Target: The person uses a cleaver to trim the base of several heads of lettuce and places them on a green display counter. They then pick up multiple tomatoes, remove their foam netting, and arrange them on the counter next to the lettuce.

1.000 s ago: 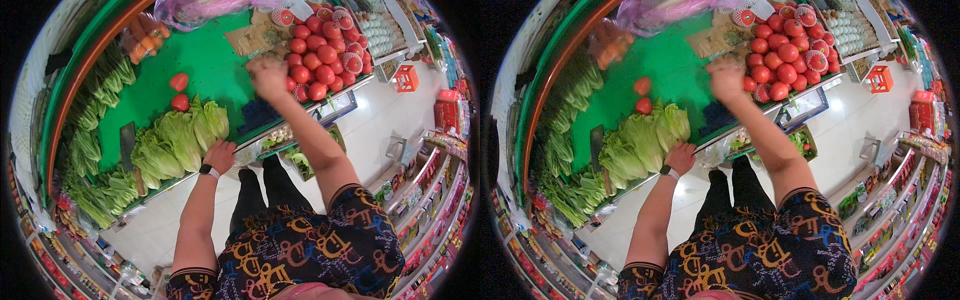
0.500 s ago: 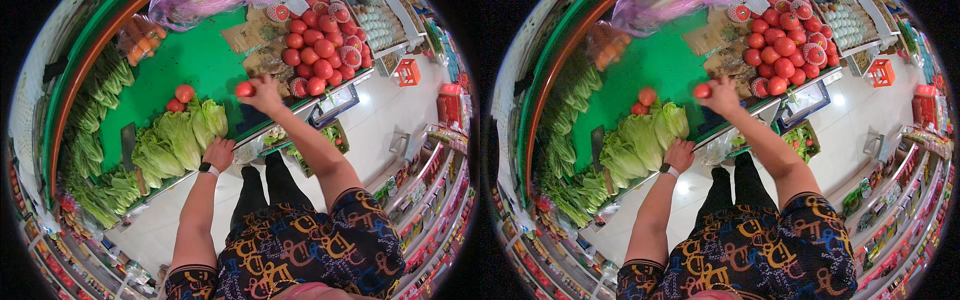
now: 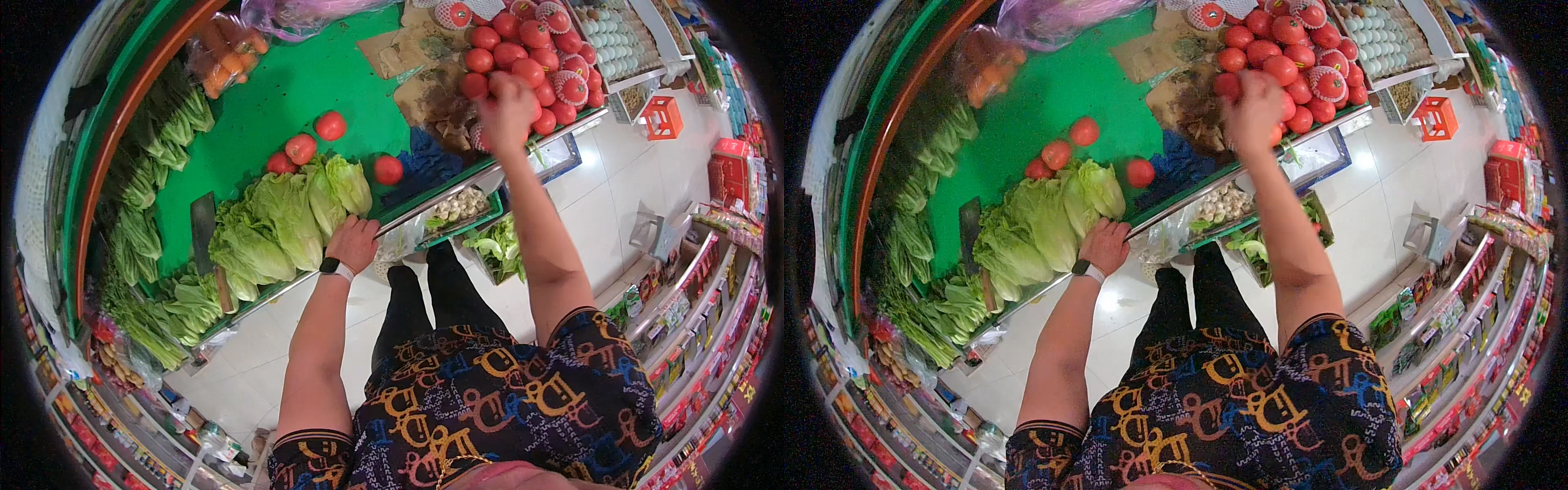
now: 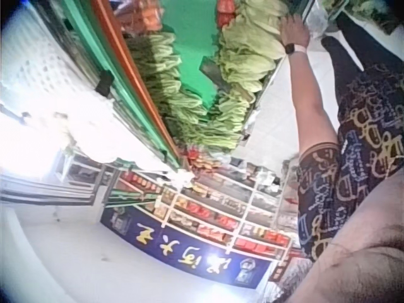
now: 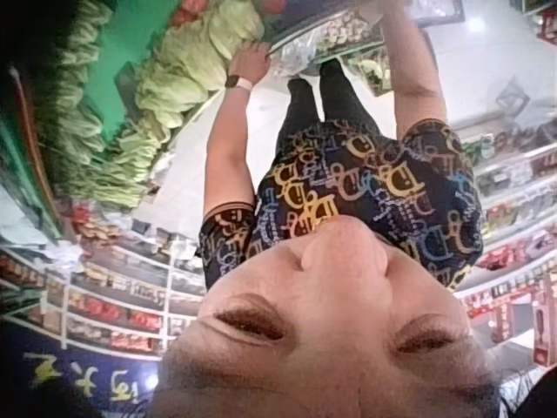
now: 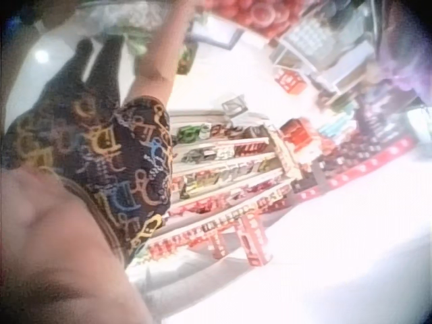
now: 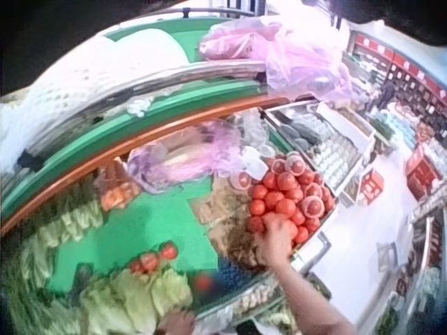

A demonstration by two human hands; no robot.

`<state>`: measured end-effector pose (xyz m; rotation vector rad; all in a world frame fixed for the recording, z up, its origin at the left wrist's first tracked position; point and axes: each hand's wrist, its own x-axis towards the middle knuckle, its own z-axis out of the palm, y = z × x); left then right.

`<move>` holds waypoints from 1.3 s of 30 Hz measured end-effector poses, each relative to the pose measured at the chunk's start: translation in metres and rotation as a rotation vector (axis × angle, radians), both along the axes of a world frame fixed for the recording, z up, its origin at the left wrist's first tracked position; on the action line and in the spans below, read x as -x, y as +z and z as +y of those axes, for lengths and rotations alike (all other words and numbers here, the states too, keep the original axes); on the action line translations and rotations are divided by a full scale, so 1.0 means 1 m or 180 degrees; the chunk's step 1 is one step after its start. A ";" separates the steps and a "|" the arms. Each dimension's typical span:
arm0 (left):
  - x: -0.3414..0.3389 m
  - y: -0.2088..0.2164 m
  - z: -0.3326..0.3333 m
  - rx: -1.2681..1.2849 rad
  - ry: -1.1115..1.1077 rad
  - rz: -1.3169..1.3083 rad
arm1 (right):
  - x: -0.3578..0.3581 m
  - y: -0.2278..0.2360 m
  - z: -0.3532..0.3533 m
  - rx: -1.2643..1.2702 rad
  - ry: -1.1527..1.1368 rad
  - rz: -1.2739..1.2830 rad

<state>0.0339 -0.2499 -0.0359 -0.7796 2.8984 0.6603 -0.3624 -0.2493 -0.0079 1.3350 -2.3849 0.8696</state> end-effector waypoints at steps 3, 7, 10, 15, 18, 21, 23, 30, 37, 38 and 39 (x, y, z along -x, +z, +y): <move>0.003 0.003 -0.002 -0.0105 -0.0040 -0.0072 | 0.064 0.001 0.010 -0.0196 -0.0672 -0.0362; 0.004 0.002 -0.004 -0.0046 0.0005 0.0020 | 0.075 0.005 0.000 -0.1276 -0.0809 -0.0167; -0.002 -0.002 -0.002 -0.0016 0.0068 0.0114 | 0.067 -0.001 0.002 -0.1386 -0.0642 0.0169; -0.001 0.000 -0.002 -0.0087 0.0061 0.0081 | 0.055 0.002 0.010 -0.1440 -0.0369 0.0242; 0.000 0.000 -0.002 -0.0063 0.0003 -0.0073 | 0.065 0.003 0.008 -0.1558 -0.0187 0.0457; 0.003 0.004 -0.001 -0.0096 0.0050 -0.0159 | 0.076 -0.003 0.008 -0.1709 0.0114 0.0905; 0.003 0.004 -0.002 -0.0119 0.0051 -0.0160 | 0.083 -0.001 0.008 -0.1905 0.0152 0.1047; 0.002 0.003 -0.001 -0.0107 0.0020 -0.0162 | 0.079 0.017 -0.011 -0.2474 0.0043 0.1184; 0.003 0.003 -0.002 -0.0077 0.0044 -0.0070 | 0.080 -0.002 -0.001 -0.0648 -0.0050 -0.2700; 0.000 0.000 -0.001 -0.0077 0.0067 -0.0020 | 0.065 0.008 -0.006 -0.0219 0.0247 -0.4606; -0.003 -0.005 0.000 -0.0066 0.0101 0.0028 | 0.044 0.021 -0.012 0.0258 0.0557 -0.6504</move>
